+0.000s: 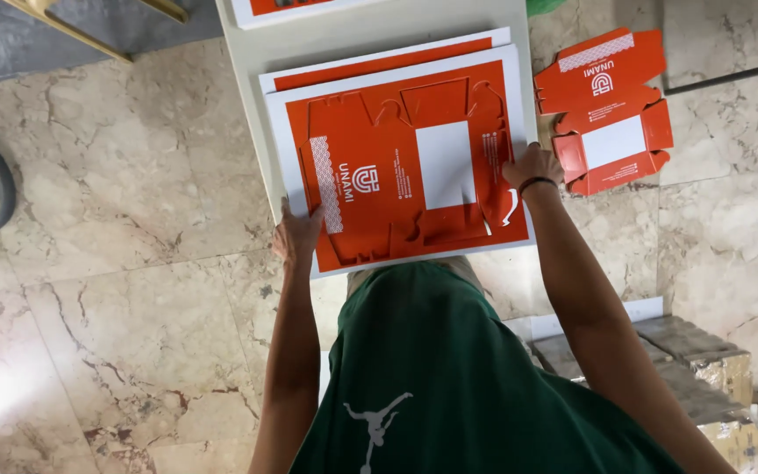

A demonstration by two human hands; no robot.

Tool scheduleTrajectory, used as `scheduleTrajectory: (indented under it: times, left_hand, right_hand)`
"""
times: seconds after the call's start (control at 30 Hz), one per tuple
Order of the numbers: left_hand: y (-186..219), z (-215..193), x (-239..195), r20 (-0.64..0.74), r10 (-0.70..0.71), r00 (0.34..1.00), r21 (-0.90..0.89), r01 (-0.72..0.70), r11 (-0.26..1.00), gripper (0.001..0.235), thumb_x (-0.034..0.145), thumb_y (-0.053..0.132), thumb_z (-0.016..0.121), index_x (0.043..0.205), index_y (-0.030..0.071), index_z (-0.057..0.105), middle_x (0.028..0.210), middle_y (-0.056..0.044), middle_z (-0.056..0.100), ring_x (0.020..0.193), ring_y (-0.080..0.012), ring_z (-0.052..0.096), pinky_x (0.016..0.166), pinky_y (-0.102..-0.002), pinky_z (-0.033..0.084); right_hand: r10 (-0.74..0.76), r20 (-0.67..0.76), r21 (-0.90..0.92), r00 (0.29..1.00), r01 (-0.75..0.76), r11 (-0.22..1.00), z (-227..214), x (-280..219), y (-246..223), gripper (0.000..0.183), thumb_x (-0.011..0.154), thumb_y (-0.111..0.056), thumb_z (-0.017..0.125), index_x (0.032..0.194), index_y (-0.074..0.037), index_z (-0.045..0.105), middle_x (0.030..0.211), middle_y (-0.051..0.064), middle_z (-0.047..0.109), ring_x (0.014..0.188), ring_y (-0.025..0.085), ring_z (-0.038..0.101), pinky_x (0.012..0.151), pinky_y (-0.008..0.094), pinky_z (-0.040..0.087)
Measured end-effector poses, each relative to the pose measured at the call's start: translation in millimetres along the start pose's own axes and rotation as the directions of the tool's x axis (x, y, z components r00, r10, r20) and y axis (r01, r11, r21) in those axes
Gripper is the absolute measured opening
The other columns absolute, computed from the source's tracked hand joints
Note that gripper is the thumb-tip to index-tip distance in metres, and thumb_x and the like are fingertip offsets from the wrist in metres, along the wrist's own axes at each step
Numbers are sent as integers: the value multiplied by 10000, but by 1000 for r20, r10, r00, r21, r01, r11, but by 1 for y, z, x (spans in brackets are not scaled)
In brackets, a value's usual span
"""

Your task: Punching out die-cut cardboard box templates from sheets and stacking them.

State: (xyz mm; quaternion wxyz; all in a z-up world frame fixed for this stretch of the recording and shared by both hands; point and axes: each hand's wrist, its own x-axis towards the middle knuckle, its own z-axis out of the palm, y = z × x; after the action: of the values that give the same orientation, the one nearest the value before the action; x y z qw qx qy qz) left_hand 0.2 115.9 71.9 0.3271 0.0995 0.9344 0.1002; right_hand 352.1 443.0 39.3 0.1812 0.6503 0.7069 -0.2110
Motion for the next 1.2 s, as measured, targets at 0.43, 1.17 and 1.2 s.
scheduleTrajectory:
  times: [0.43, 1.17, 1.2]
  left_hand:
    - [13, -24, -12, 101, 14, 995, -114, -2, 993, 928, 856, 382, 772, 1602, 69, 316, 1079, -294, 730, 1008, -442, 730, 800, -508, 542]
    - [10, -29, 8, 125, 36, 992, -117, -21, 993, 943, 820, 492, 774, 1614, 196, 361, 1334, -269, 650, 1285, -442, 602, 1038, -561, 490]
    - [12, -33, 5, 115, 34, 993, -121, -20, 992, 943, 820, 492, 774, 1614, 196, 361, 1334, -269, 650, 1285, -442, 602, 1038, -561, 490]
  right_hand:
    - [-4, 100, 101, 995, -6, 995, -21, -13, -6, 817, 772, -568, 712, 1333, 17, 609, 1251, 343, 656, 1195, 516, 618, 1008, 586, 495]
    - [-40, 69, 303, 997, 18, 953, -42, -20, -12, 878, 711, -563, 867, 1347, -9, 624, 1297, 248, 653, 1256, 417, 590, 1030, 522, 502]
    - [-50, 66, 306, 997, 28, 952, -39, -16, -9, 878, 711, -563, 867, 1347, -9, 624, 1297, 248, 653, 1256, 417, 590, 1030, 522, 502]
